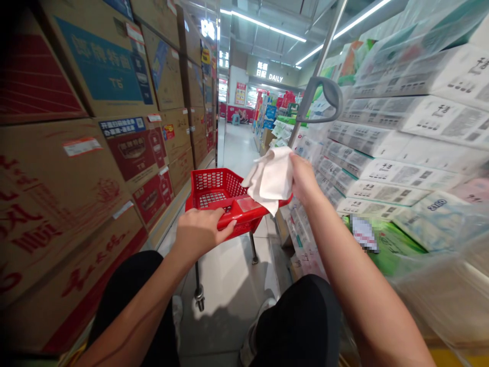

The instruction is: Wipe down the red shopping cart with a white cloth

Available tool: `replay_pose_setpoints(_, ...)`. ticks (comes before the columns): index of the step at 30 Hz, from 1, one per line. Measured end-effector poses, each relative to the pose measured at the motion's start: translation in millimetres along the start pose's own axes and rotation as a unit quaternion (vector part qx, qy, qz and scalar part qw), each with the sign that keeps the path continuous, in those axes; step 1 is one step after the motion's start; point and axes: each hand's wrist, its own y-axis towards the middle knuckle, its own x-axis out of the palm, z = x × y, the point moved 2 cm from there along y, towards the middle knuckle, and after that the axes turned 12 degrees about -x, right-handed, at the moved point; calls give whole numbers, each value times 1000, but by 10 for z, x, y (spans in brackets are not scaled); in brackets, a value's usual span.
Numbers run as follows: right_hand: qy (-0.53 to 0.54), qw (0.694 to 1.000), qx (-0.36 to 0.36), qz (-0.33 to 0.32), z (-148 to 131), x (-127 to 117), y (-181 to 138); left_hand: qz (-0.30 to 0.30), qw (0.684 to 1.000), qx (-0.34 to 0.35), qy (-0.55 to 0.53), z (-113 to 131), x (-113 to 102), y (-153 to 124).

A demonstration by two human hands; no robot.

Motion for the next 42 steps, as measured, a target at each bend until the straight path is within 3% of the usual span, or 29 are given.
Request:
replay_pose_setpoints(5, -22, 992, -117, -41, -330, -157, 371, -9, 1000, -5, 21, 43, -73, -8)
replay_pose_setpoints(10, -115, 963, -104, -221, -585, 96, 114, -16, 999, -9, 33, 66, -62, 16)
replay_pose_setpoints(14, -180, 870, -60, -454, -631, 381, -356, 6, 1000, -1, 22, 34, -24, 6)
replay_pose_setpoints(17, -194, 807, -111, -547, -669, 491, -682, 29, 1000, 2, 13, 3, -27, -14)
replay_pose_setpoints(21, -257, 773, -205, -542, -661, 446, -933, 64, 997, -32, -8, -36, -39, -25)
replay_pose_setpoints(24, -311, 781, -241, -484, -538, 375, -1026, 90, 994, -43, -44, -60, -39, -32)
replay_pose_setpoints(27, -344, 793, -270, -424, -359, 376, -1131, 96, 993, -3, -70, -96, -52, -46)
replay_pose_setpoints(32, -373, 791, -295, -384, -147, 572, -1319, 34, 986, 89, -134, -217, -114, -55)
replay_pose_setpoints(37, -415, 779, -272, -384, -18, 651, -1206, 29, 982, 84, -164, -311, -107, -45)
replay_pose_setpoints(42, -480, 775, -166, -376, 233, 271, -824, 49, 975, 60, -206, -309, -53, -7)
